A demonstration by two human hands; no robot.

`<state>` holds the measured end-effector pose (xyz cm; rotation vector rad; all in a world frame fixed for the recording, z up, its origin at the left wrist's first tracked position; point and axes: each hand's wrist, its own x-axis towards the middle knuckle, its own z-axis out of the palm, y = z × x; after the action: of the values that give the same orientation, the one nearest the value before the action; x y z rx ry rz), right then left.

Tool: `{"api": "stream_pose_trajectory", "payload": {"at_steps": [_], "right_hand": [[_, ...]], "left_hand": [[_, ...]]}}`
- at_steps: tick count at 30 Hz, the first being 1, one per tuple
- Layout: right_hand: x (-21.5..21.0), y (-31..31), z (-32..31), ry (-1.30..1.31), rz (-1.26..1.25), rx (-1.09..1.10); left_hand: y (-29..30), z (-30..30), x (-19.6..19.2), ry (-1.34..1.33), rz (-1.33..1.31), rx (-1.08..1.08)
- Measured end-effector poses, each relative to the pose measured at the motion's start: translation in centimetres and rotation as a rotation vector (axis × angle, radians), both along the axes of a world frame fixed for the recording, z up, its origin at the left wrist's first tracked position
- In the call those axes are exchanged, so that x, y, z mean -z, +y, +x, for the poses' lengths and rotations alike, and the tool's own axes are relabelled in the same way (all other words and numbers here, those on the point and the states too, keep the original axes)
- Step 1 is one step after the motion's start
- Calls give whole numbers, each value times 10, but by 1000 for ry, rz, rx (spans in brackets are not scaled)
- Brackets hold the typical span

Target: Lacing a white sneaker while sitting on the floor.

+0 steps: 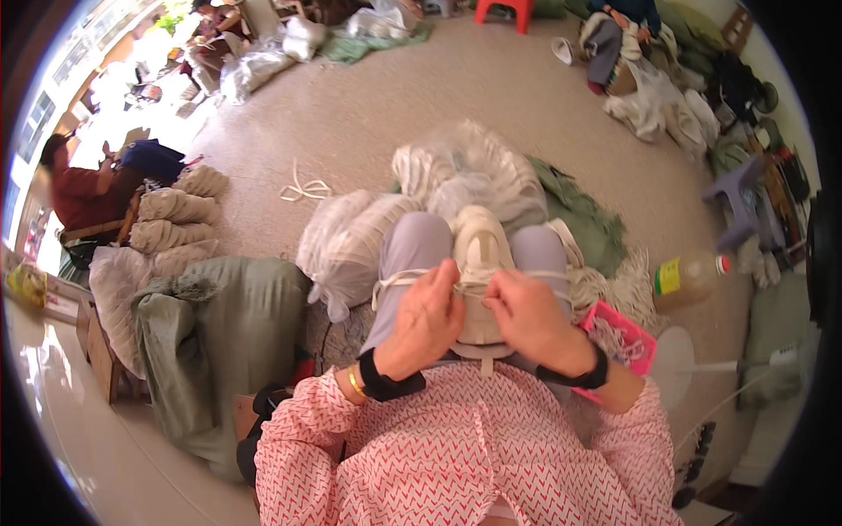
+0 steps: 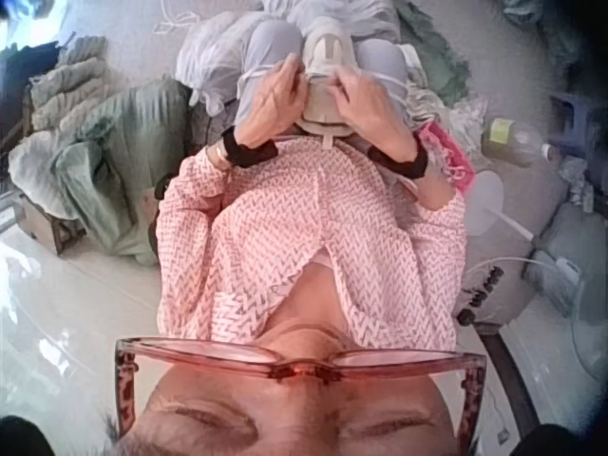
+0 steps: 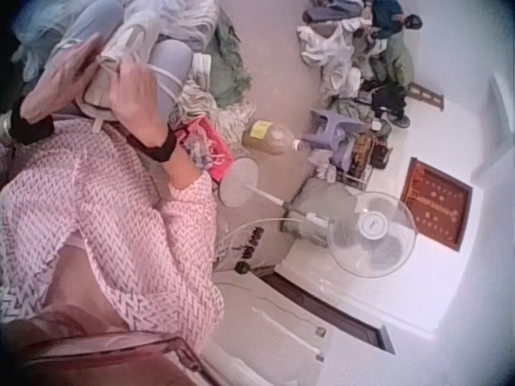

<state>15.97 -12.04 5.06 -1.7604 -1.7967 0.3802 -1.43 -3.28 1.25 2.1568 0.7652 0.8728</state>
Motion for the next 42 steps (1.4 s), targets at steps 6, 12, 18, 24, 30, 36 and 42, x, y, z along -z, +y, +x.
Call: {"api": "stream_pose_trajectory", "payload": {"at_steps": [6, 12, 18, 24, 30, 36, 42], "right_hand": [[-90, -30, 50, 926, -267, -123], [-65, -9, 42, 1069, -203, -246], [-60, -15, 40, 1318, -145, -158], [-7, -69, 87, 990, -324, 35], [46, -190, 200, 1335, -71, 458], [61, -197, 210, 948, -86, 723], [31, -93, 99, 698, -260, 382]], "left_hand": [[27, 5, -17, -41, -110, 185], [27, 22, -41, -38, -520, 588], [30, 11, -15, -255, -807, 521], [35, -35, -13, -70, -879, 392], [75, -118, -32, 285, -1043, 328], [58, -105, -37, 359, -279, 105], [23, -39, -24, 159, -90, 242]]}}
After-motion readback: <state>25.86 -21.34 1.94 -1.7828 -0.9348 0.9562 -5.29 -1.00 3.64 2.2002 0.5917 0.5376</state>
